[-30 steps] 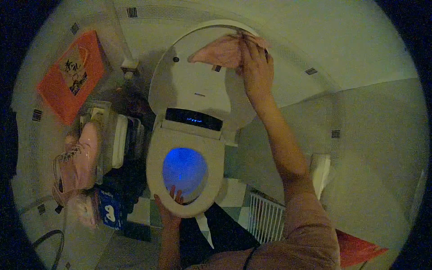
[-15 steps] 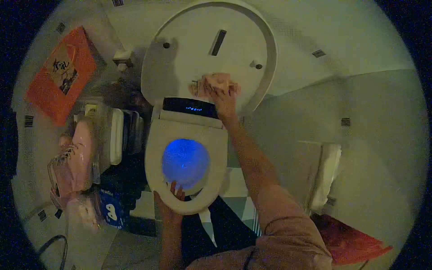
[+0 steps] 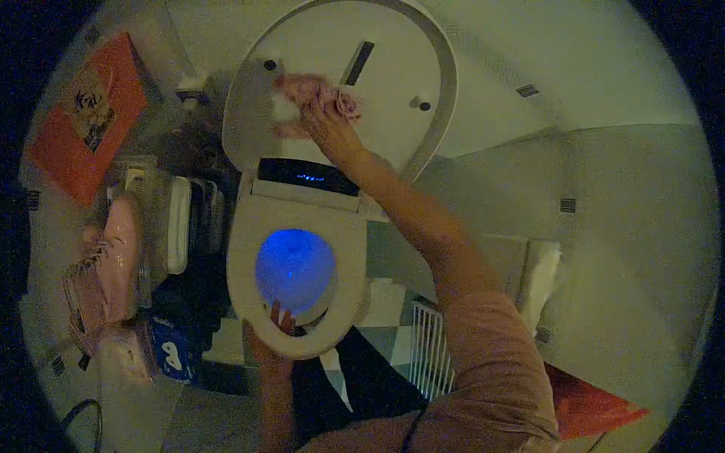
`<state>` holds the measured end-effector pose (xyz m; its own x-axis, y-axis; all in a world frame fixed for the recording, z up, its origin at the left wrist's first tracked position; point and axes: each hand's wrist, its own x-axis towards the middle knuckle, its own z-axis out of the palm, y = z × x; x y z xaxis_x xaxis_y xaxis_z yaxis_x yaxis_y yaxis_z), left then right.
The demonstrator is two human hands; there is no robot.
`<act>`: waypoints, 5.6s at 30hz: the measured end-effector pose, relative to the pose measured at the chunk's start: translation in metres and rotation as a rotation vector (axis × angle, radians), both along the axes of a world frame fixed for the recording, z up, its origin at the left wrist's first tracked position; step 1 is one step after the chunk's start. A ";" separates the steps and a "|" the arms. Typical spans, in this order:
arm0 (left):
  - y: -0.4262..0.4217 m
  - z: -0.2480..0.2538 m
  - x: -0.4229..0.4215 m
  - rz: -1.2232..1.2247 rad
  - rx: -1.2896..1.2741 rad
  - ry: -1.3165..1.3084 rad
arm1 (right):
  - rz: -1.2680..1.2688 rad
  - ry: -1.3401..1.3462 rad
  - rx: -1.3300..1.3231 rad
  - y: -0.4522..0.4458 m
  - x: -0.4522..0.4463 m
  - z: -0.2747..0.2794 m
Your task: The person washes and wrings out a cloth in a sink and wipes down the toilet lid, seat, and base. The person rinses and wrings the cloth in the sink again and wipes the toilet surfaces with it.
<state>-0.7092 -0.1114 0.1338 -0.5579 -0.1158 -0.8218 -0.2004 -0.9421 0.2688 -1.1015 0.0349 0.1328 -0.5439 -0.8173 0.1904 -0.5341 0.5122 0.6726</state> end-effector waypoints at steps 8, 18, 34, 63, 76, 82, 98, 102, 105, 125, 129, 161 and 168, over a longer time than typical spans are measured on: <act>-0.002 0.001 -0.002 0.031 0.001 -0.039 | -0.100 -0.179 0.071 0.069 0.016 0.130; -0.003 0.006 -0.005 0.077 0.097 -0.090 | -0.425 0.252 0.919 0.107 0.085 0.117; -0.007 -0.009 0.004 0.011 0.058 -0.049 | -0.534 -0.959 0.131 0.095 0.111 -0.012; -0.005 -0.018 0.009 -0.080 -0.226 -0.221 | -0.093 -0.814 -0.791 -0.062 0.135 -0.184; 0.003 -0.013 0.000 -0.047 -0.274 -0.303 | -1.012 -0.914 -0.903 0.138 0.210 -0.151; 0.001 -0.020 0.011 -0.064 -0.215 -0.195 | -0.681 -0.810 -1.446 0.121 0.199 -0.150; -0.010 -0.044 0.030 -0.017 -0.008 -0.137 | -0.970 -0.499 -0.253 -0.038 0.098 -0.167; -0.010 -0.044 0.031 -0.024 0.000 -0.200 | -0.485 -0.619 -0.558 -0.124 0.099 -0.155; -0.009 -0.046 0.037 0.003 -0.001 -0.220 | -0.350 -0.533 -0.602 -0.156 0.084 -0.166; -0.003 -0.090 0.089 0.545 0.281 0.373 | 0.123 -1.828 -0.841 -0.082 0.353 -0.050; 0.000 -0.113 0.102 0.378 0.011 0.071 | 0.047 -1.336 -0.242 -0.010 0.392 -0.012; 0.002 -0.038 0.027 0.033 -0.300 -0.070 | -0.416 -1.230 -0.892 0.026 0.402 0.003; -0.004 0.017 -0.018 -0.252 -0.445 -0.356 | -0.038 -1.437 -1.158 0.014 0.407 0.036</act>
